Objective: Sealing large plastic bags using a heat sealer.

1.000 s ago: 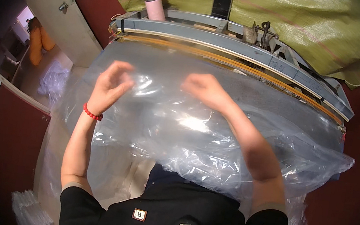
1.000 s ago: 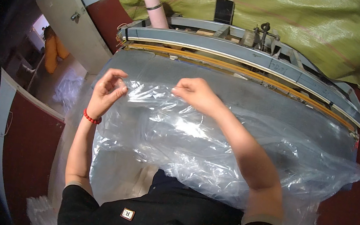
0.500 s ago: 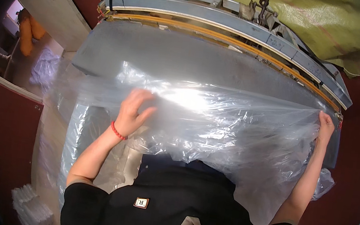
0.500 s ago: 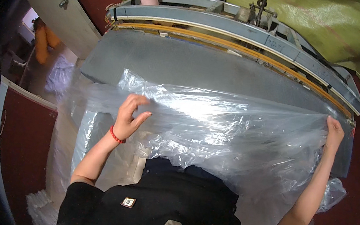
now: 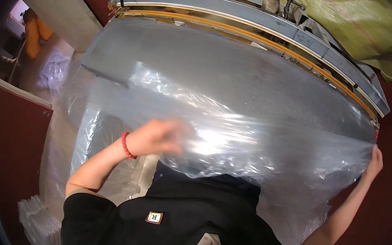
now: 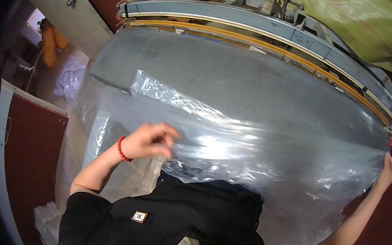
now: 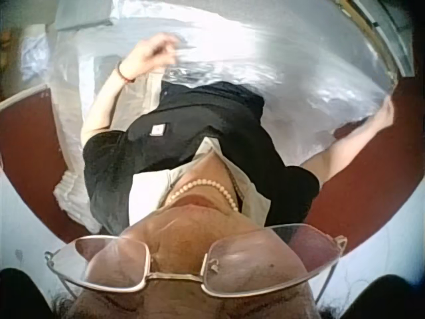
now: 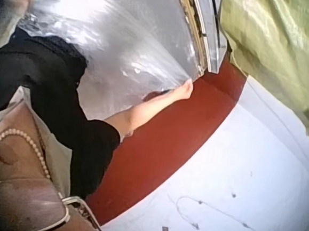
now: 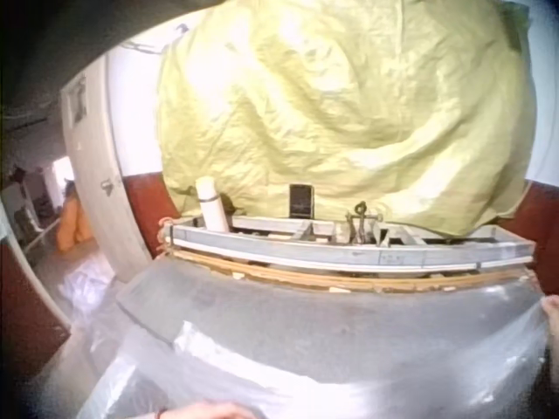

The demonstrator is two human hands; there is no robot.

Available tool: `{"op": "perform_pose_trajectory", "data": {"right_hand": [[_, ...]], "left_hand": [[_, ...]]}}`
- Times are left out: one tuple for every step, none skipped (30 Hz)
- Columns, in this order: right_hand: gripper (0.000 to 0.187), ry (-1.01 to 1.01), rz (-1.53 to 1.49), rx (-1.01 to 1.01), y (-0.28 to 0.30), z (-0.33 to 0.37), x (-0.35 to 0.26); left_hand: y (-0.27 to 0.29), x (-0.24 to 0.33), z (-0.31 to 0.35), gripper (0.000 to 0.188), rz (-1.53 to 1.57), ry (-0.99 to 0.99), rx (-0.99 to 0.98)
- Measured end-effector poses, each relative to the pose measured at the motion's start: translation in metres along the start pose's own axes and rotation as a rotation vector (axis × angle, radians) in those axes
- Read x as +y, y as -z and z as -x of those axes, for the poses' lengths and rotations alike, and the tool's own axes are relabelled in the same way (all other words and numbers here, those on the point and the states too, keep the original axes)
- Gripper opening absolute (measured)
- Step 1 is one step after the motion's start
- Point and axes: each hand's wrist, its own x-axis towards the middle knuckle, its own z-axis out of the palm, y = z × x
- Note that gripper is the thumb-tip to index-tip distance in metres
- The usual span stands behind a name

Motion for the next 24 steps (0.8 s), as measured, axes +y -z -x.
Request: {"op": "perform_pose_trajectory", "data": {"right_hand": [[0.023, -0.031, -0.047, 0.05, 0.016, -0.003, 0.011], [0.024, -0.056, -0.076, 0.1, 0.033, -0.006, 0.013], [0.025, -0.068, -0.09, 0.121, 0.053, -0.01, 0.024], [0.027, -0.082, -0.103, 0.144, 0.075, -0.015, 0.036], [0.028, -0.118, -0.093, 0.177, 0.095, -0.018, 0.046], [0.03, -0.151, -0.077, 0.216, 0.115, -0.02, 0.054], [0.03, -0.133, -0.048, 0.247, 0.134, -0.021, 0.064], [0.031, -0.114, -0.02, 0.277, 0.149, -0.022, 0.072], [0.031, -0.129, 0.0, 0.293, 0.159, -0.025, 0.079], [0.032, -0.143, 0.019, 0.308, 0.166, -0.029, 0.085], [0.033, -0.165, 0.072, 0.289, 0.17, -0.032, 0.091], [0.033, -0.166, 0.068, 0.294, 0.172, -0.036, 0.101], [0.032, -0.131, 0.04, 0.277, 0.168, -0.045, 0.117], [0.032, -0.097, 0.027, 0.271, 0.169, -0.048, 0.127], [0.03, -0.122, 0.14, 0.26, 0.15, -0.048, 0.129], [0.028, -0.052, 0.203, 0.252, 0.14, -0.05, 0.137], [0.028, -0.073, 0.175, 0.258, 0.136, -0.053, 0.146], [0.029, -0.091, 0.144, 0.261, 0.131, -0.057, 0.149], [0.029, -0.094, 0.154, 0.279, 0.13, -0.053, 0.146], [0.03, -0.147, 0.247, 0.311, 0.113, -0.042, 0.133], [0.031, -0.196, 0.34, 0.348, 0.106, -0.036, 0.122], [0.031, -0.193, 0.328, 0.346, 0.098, -0.042, 0.124], [0.032, -0.201, 0.396, 0.337, 0.098, -0.043, 0.129], [0.033, -0.214, 0.476, 0.33, 0.098, -0.043, 0.13]], "left_hand": [[-0.006, -0.002, 0.009, 0.01, -0.018, 0.005, 0.012], [-0.007, -0.022, 0.018, 0.009, -0.259, -0.037, -0.145], [-0.008, -0.042, 0.025, 0.009, -0.501, -0.073, -0.304], [-0.003, -0.061, 0.032, 0.009, -0.504, -0.067, -0.299], [0.005, -0.08, 0.043, 0.009, -0.65, 0.045, -0.347], [0.017, -0.097, 0.051, 0.01, -0.792, 0.151, -0.397], [0.033, -0.106, 0.058, 0.011, -0.785, 0.193, -0.324], [0.054, -0.113, 0.064, 0.012, -0.78, 0.234, -0.248], [0.078, -0.118, 0.071, 0.013, -0.844, 0.346, -0.265], [0.107, -0.123, 0.079, 0.014, -0.907, 0.46, -0.28], [0.144, -0.131, 0.09, 0.016, -0.986, 0.457, -0.276], [0.178, -0.128, 0.092, 0.016, -1.16, 0.534, -0.215], [0.228, -0.142, 0.109, 0.02, -1.334, 0.832, -0.124], [0.265, -0.119, 0.101, 0.022, -1.428, 0.894, 0.036], [0.309, -0.098, 0.114, 0.021, -1.436, 0.838, 0.392], [0.344, -0.069, 0.113, 0.016, -1.478, 0.441, 0.719], [0.357, -0.034, 0.095, 0.013, -1.359, 0.066, 1.036], [0.358, -0.013, 0.075, 0.011, -1.34, -0.197, 1.411], [0.338, 0.006, 0.04, 0.011, -1.194, -0.216, 1.651], [0.309, 0.025, 0.005, 0.011, -1.038, -0.228, 1.881], [0.288, 0.02, -0.021, 0.011, -1.038, -0.392, 1.746], [0.296, -0.023, -0.026, 0.018, -0.943, -0.229, 1.532], [0.294, -0.066, -0.045, 0.027, -1.034, 0.146, 1.286], [0.273, -0.084, -0.067, 0.035, -0.901, 0.328, 0.875]]}}
